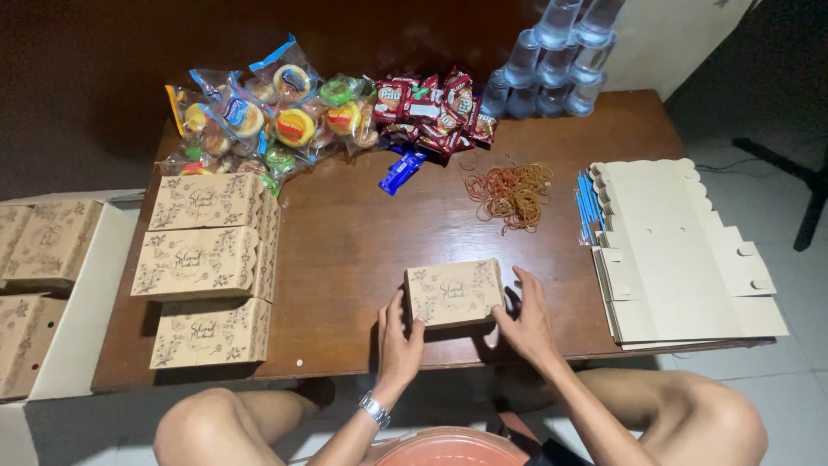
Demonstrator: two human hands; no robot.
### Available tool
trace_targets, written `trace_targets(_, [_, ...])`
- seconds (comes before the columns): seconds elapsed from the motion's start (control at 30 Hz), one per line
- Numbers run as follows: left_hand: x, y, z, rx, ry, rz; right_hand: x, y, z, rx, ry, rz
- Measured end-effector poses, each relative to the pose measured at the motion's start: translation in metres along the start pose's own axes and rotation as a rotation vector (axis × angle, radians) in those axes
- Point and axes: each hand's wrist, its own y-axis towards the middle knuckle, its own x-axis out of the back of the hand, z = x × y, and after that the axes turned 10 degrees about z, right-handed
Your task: Folding cardboard boxes and filling them with snack items.
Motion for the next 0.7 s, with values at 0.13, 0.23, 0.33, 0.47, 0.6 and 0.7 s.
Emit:
trace_targets(0.13, [-0.005,0.009,-0.02,-0.16,0.033,0.01,-0.022,0.005,-0.011,0.383,-0.043,0.01])
trace_targets(0.23, [0.004,-0.002,-0.066,-0.107,-0.113,0.076,-0.022,-0.005,0.033,0.248,0.054,0.042])
trace_targets(0.33, [0.002,-0.001,-0.072,-0.112,-0.153,0.059,-0.029,-0.004,0.029,0.221,0.131,0.017])
trace_targets(0.47, [-0.006,0.001,-0.056,-0.152,-0.139,0.03,-0.038,0.001,0.011,0.198,0.204,-0.014])
trace_targets(0.6, [-0.01,0.007,-0.042,-0.134,-0.224,0.037,-0.043,0.01,-0.009,0.16,0.291,-0.022])
trace_targets(0.7, [-0.011,0.01,-0.037,-0.137,-0.265,0.031,-0.042,0.01,-0.006,0.141,0.304,-0.025])
